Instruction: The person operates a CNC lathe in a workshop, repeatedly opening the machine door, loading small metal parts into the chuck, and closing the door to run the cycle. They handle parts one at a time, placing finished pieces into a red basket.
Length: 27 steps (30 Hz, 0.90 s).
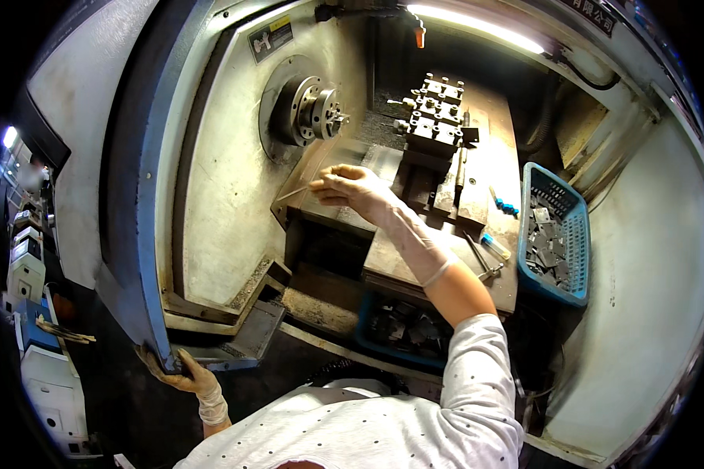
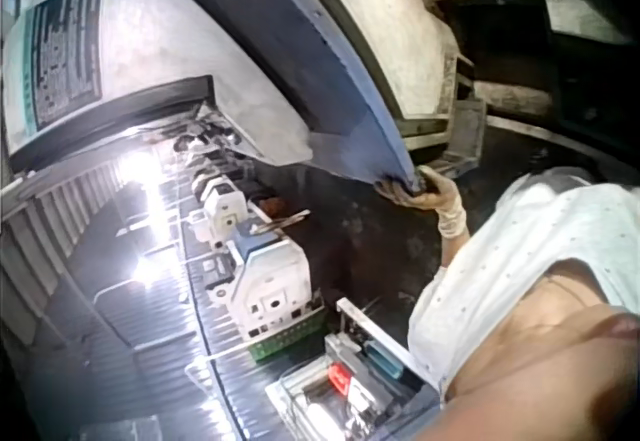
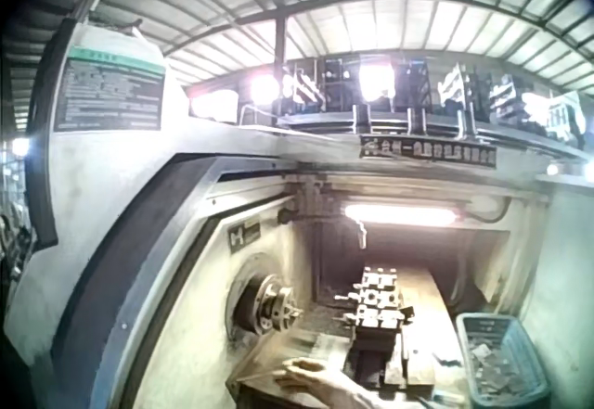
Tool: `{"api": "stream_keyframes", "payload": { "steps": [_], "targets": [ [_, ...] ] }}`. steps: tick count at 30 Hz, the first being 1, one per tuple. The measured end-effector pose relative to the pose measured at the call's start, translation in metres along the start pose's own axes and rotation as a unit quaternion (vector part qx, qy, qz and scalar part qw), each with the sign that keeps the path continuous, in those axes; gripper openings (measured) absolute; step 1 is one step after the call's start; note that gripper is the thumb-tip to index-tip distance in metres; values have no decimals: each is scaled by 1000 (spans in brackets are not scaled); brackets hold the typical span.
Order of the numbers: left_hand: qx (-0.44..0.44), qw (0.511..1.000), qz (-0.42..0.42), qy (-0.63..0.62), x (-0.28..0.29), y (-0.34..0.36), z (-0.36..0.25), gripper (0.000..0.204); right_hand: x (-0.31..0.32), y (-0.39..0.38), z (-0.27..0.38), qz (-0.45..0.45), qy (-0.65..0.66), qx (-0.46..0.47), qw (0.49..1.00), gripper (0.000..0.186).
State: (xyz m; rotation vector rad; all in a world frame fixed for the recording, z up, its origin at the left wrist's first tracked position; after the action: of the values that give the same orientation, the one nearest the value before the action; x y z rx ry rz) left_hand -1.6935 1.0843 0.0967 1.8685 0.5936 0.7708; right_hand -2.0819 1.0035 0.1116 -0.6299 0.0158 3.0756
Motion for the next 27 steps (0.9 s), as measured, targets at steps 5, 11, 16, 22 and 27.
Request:
{"api": "stream_keyframes", "payload": {
  "steps": [5,11,16,22,27],
  "targets": [
    [-23,999,25,26,3,5,-2,47,-7,58,-3,-57,-187,120,973,18],
    [20,1000,-6,12,13,-14,10,46,69,117,-21,-318,-350,205,857,19],
    [-7,1000,11,20,8,-15,14,47,121,146,-35,-441,-308,168,826,14],
    [-21,1000,12,14,9,-14,17,48,113,153,-35,-422,-226,134,868,14],
    [-13,1000,11,18,7,-10,10,47,114,153,-27,-404,-242,88,878,17]
  ]
}}
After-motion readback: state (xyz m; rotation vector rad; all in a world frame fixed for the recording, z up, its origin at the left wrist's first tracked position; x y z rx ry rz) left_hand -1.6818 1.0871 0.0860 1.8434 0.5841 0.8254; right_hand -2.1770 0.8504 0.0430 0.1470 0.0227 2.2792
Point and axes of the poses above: each hand's wrist, its own y-axis towards the middle knuckle, its own x-axis out of the back of the hand, z = x × y, the point moved 3 cm from there along y, towards the middle knuckle, and after that the axes turned 4 degrees about -y, right-handed, at the moved point
